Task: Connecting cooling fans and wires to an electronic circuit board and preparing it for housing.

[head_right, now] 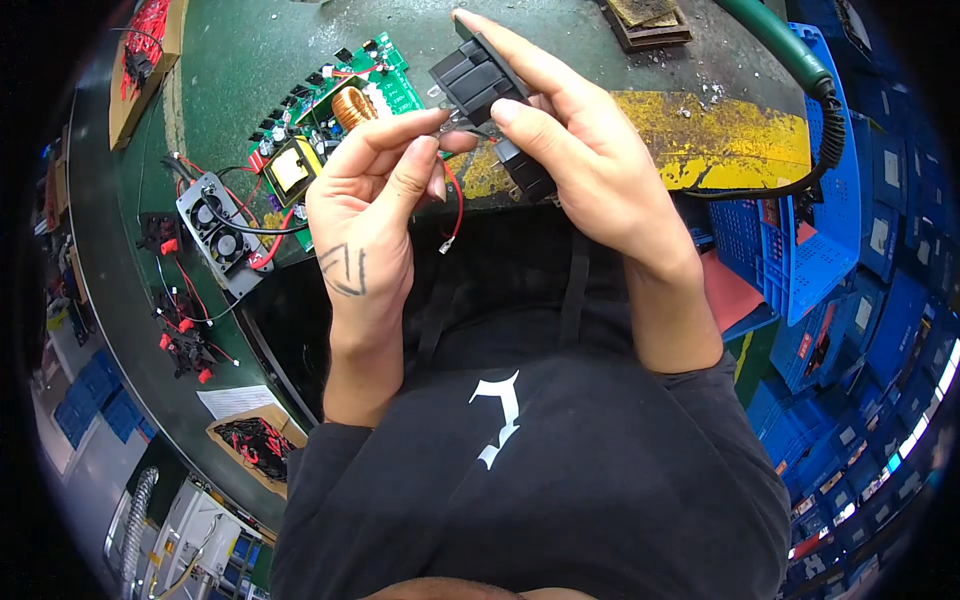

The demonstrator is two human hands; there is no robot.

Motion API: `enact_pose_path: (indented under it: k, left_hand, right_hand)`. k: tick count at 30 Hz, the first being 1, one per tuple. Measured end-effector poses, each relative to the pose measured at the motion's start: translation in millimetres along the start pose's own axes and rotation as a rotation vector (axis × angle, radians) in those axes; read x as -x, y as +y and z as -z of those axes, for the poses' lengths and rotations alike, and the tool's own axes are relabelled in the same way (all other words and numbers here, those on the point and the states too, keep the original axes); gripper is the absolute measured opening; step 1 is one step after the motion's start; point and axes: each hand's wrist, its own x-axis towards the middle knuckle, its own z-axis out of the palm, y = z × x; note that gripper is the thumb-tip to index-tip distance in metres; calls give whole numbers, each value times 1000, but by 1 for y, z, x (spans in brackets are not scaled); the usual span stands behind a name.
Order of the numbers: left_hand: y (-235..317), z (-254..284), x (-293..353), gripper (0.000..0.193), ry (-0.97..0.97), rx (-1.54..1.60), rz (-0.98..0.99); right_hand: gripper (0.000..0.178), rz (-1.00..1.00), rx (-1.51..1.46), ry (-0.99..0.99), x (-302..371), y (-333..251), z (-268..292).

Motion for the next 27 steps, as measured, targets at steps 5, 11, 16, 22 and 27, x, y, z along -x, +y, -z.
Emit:
enact_pose_path:
  k: [5, 11, 16, 22, 27]
  left_hand:
    - [0, -1, 1, 17, 16, 10, -2]
    - [1, 1, 1, 18, -7, 21, 17]
    - [0, 0, 1, 19, 4, 18, 17]
    - [-2, -6, 4, 12, 71, 62, 15]
    - [0, -1, 1, 11, 39, 15, 5]
  right_hand:
    - [61, -3, -28, 1, 1, -3, -2]
    - [60, 38, -3, -10, 0, 1, 1]
    - [59, 72, 120, -19, 2, 2, 1]
    - [58, 93, 181, -46, 2, 0, 3]
    - [58, 75, 130, -23, 6, 2, -2]
